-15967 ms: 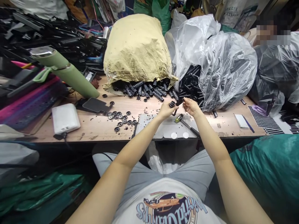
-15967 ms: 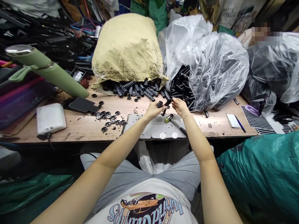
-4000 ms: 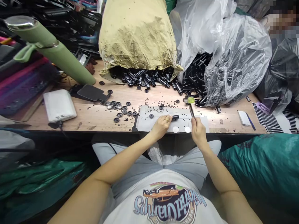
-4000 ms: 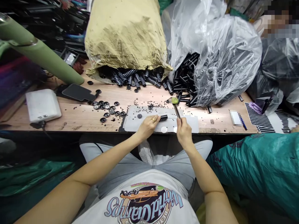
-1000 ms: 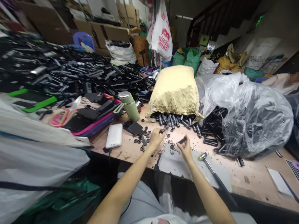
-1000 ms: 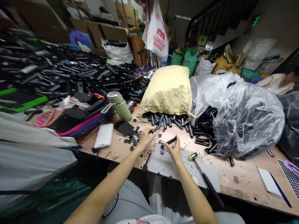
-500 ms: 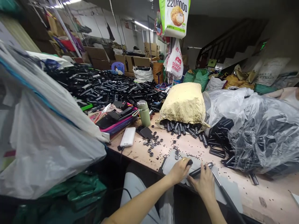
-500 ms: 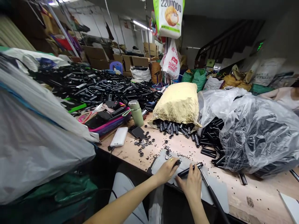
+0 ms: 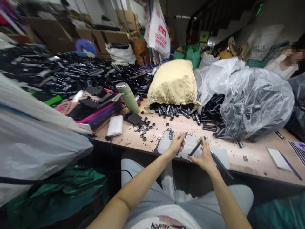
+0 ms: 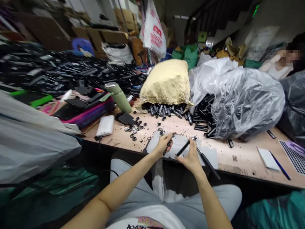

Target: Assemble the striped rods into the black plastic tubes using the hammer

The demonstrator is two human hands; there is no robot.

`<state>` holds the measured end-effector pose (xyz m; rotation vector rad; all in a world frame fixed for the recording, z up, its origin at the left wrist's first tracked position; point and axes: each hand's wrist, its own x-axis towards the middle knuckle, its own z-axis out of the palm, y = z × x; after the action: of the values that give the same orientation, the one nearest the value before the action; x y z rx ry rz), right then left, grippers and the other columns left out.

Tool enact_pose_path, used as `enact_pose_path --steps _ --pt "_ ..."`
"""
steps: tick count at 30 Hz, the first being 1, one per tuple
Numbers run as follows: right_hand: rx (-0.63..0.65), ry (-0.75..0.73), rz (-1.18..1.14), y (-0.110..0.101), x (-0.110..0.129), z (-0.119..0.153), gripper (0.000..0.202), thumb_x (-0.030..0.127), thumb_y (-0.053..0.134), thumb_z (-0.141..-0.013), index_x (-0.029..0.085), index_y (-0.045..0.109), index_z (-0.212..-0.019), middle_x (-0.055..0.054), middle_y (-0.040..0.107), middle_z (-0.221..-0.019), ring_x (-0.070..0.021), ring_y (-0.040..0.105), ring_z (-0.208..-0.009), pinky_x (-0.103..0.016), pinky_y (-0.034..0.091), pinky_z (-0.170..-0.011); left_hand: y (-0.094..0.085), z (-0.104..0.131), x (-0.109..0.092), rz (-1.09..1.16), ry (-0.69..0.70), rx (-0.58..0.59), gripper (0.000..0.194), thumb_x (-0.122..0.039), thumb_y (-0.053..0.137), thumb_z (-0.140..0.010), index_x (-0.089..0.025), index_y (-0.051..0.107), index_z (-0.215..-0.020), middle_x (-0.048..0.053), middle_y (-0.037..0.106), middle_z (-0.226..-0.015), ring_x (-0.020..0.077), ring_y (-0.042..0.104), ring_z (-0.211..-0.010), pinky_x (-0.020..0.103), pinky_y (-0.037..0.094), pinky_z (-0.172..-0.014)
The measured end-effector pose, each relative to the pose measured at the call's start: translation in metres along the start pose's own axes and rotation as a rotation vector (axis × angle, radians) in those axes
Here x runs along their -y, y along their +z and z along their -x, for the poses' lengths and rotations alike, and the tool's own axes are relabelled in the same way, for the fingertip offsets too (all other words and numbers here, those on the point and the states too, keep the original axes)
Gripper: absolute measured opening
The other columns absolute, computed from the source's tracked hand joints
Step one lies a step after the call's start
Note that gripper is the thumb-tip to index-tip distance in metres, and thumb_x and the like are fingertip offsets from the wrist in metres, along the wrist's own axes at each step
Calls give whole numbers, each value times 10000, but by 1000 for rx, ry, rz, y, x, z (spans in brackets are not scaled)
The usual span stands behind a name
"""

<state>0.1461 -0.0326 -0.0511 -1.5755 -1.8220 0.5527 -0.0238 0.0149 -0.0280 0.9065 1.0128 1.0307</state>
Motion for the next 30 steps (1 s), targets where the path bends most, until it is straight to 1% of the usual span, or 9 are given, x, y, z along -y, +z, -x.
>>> enact_pose_path --steps 3,6,9,13,16,20,23,26,30 --pt "55 -137 -120 -15 11 1 1114 422 776 -615 183 118 -1481 -173 268 -1455 -287 273 -1389 -475 364 -1103 11 6 -4 156 -118 51 494 -436 528 -799 -109 595 -1164 -52 495 -511 62 401 -326 166 268 -333" --pt "130 -254 -128 -21 27 -1 1078 354 780 -626 193 142 -1480 -165 273 -1456 -294 233 -1407 -486 336 -1125 21 10 -2 239 -196 51 369 -381 530 -774 -86 637 -968 -15 540 -504 109 510 -382 201 392 -391" --pt "160 -333 -113 -20 34 -4 1047 275 763 -633 196 143 -1473 -165 279 -1454 -294 235 -1408 -476 329 -1131 26 13 0 210 -234 34 297 -390 534 -752 -105 599 -805 15 555 -472 164 563 -400 252 457 -420" --pt "153 -353 -109 -16 33 -2 1046 265 763 -624 187 142 -1462 -168 295 -1447 -293 264 -1397 -480 303 -1146 26 16 -1 184 -227 -20 291 -408 578 -723 -123 562 -782 0 539 -462 173 564 -382 256 455 -399" --pt "139 -346 -131 -14 31 -1 1050 256 759 -618 192 135 -1459 -160 293 -1452 -287 272 -1394 -474 307 -1146 25 16 0 182 -199 -29 315 -410 626 -701 -121 577 -815 -25 533 -507 150 553 -369 230 422 -362" --pt "103 -340 -129 -11 31 0 1014 212 724 -628 189 137 -1454 -155 303 -1442 -274 282 -1391 -458 315 -1145 25 15 4 194 -159 10 429 -507 666 -689 -121 596 -863 -23 553 -563 130 558 -385 206 403 -343" --pt "74 -350 -86 -9 31 0 1014 218 713 -638 191 114 -1455 -157 303 -1442 -277 257 -1404 -469 296 -1155 24 13 7 193 -129 27 481 -527 714 -652 -120 610 -888 -31 558 -553 107 535 -384 209 438 -362" --pt "105 -357 -57 -9 31 0 1027 231 716 -639 198 95 -1457 -157 299 -1449 -278 255 -1406 -477 277 -1162 22 11 8 209 -111 9 458 -495 739 -640 -119 622 -873 -33 572 -563 92 528 -397 211 469 -386" --pt "182 -334 -76 -8 34 0 1038 232 738 -638 197 102 -1458 -159 270 -1474 -276 256 -1408 -467 261 -1171 22 11 8 215 -162 -6 402 -483 717 -674 -125 594 -808 -20 562 -516 133 568 -393 203 440 -347"
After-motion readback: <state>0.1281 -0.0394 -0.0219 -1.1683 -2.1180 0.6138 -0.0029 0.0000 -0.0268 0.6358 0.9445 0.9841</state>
